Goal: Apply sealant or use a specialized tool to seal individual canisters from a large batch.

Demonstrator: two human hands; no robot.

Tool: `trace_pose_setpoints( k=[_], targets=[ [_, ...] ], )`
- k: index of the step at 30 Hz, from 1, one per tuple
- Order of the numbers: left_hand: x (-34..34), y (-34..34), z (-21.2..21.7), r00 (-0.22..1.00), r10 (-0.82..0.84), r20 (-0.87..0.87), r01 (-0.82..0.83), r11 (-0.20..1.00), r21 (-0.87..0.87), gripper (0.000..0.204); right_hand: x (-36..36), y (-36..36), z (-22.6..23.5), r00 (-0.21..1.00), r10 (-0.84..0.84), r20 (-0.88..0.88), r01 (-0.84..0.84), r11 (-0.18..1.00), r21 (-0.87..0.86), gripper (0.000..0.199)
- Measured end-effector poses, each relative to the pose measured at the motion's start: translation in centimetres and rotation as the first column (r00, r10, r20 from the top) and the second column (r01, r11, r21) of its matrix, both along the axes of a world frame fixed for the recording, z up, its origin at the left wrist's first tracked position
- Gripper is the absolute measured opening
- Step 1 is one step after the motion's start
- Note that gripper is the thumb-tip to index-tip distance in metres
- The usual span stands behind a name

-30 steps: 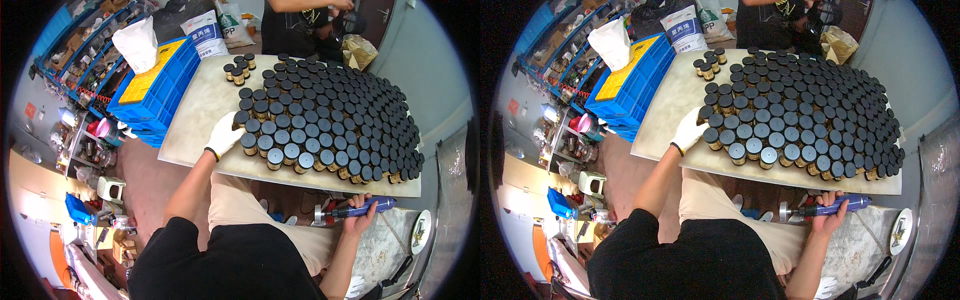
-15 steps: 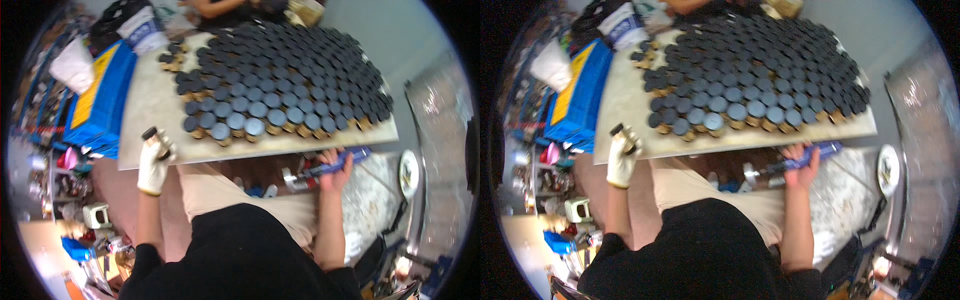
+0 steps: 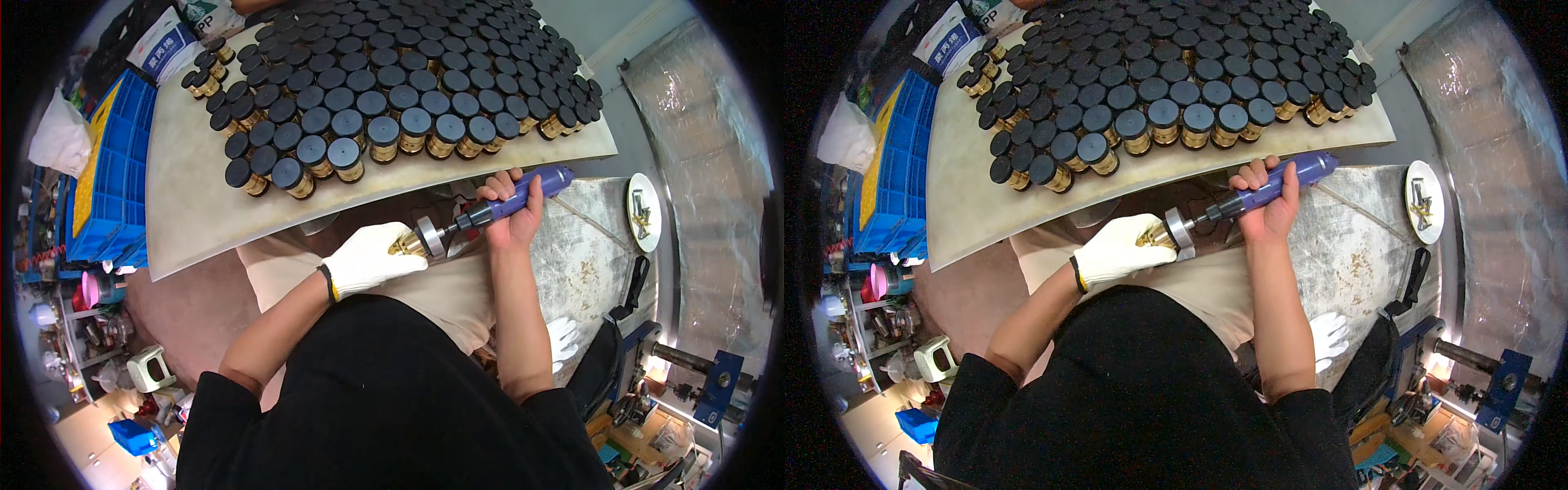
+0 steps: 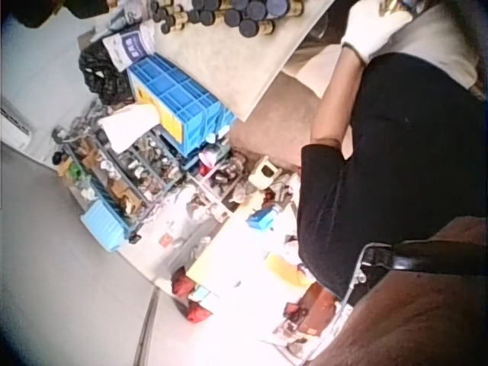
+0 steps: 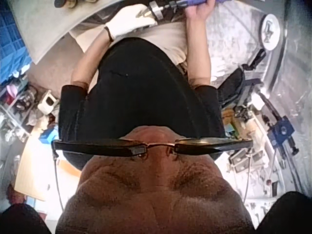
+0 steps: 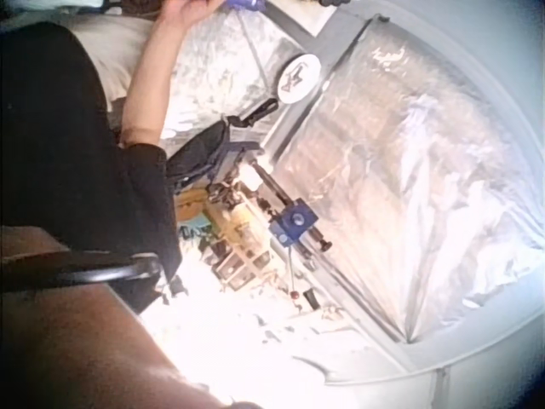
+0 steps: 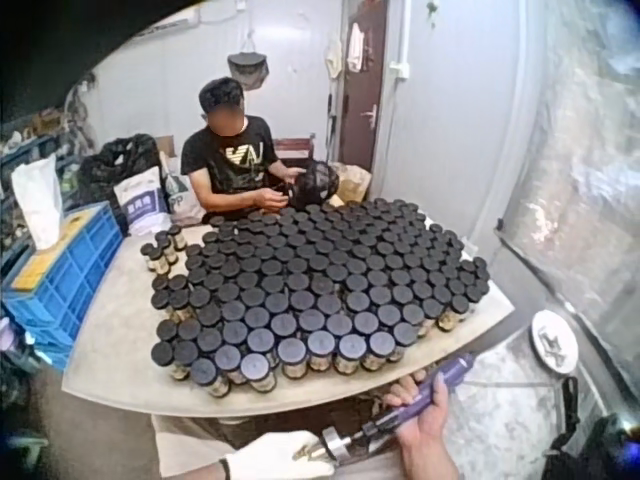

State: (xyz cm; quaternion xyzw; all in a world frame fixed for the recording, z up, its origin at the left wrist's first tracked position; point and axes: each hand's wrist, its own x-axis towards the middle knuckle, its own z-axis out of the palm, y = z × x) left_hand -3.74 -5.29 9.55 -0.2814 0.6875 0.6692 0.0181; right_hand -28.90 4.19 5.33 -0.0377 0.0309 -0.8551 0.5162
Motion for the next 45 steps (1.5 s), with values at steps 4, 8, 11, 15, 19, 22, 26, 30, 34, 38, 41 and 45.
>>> trace_pose_setpoints(
  k=[4, 8, 11, 15, 19, 22, 26, 30, 34, 38, 41, 45],
  targets=[
    [-0.1, 0.3, -0.5, 1.0, -0.021, 0.004, 0.021, 0.988, -0.156, 0.04, 0.1, 0.1, -0.1, 0.993, 0.019, -0.114, -0.013, 0.999, 0.047, 0.029],
    [-0.4, 0.3, 0.0, 0.999, -0.034, 0.041, 0.04, 0.983, -0.182, 0.039, 0.2, 0.0, 0.0, 0.989, 0.005, -0.15, 0.006, 0.997, 0.072, 0.029],
    [-0.6, 0.1, 0.3, 0.997, -0.046, 0.063, 0.055, 0.988, -0.145, 0.033, 0.2, -0.1, 0.1, 0.99, 0.024, -0.139, -0.014, 0.997, 0.072, 0.03],
    [-0.4, 0.0, -0.9, 0.996, -0.084, 0.03, 0.088, 0.986, -0.14, 0.039, 0.2, -0.2, 0.1, 0.988, 0.039, -0.151, -0.028, 0.997, 0.075, 0.031],
    [-0.1, 0.1, -0.9, 1.0, -0.017, 0.026, 0.016, 1.0, 0.027, 0.038, 0.3, -0.2, 0.0, 0.995, 0.037, -0.088, -0.032, 0.998, 0.056, 0.035],
    [0.8, -0.1, -1.0, 0.969, -0.009, -0.245, -0.117, 0.861, -0.495, 0.037, -0.2, 0.0, -0.1, 1.0, 0.007, -0.017, -0.007, 1.0, 0.015, 0.037],
    [2.0, 0.2, -0.5, 0.888, 0.296, -0.351, -0.27, 0.955, 0.121, 0.048, -0.2, 0.1, 0.1, 1.0, -0.02, 0.012, 0.02, 1.0, 0.02, 0.039],
    [1.6, 2.4, -0.8, 0.809, 0.478, -0.342, -0.287, 0.829, 0.48, 0.044, -0.1, 0.0, 0.3, 0.999, -0.016, 0.046, 0.015, 1.0, 0.008, 0.039],
    [0.5, 2.9, -1.0, 0.822, 0.504, -0.264, -0.314, 0.788, 0.529, 0.046, -0.1, 0.1, 0.5, 0.999, -0.013, 0.042, 0.012, 1.0, 0.024, 0.037],
    [0.4, 2.7, -1.2, 0.857, 0.46, -0.233, -0.36, 0.857, 0.369, 0.041, -0.2, 0.1, 0.1, 0.997, -0.054, -0.058, 0.058, 0.996, 0.07, 0.034],
    [0.3, 2.7, -1.2, 0.879, 0.434, -0.199, -0.362, 0.878, 0.313, 0.039, -0.1, 0.1, 0.1, 0.996, -0.031, -0.086, 0.038, 0.995, 0.09, 0.033],
    [0.3, 2.5, -1.2, 0.883, 0.423, -0.202, -0.369, 0.893, 0.26, 0.039, 0.0, -0.2, 0.3, 0.997, -0.022, -0.069, 0.027, 0.997, 0.075, 0.033]
  ],
)
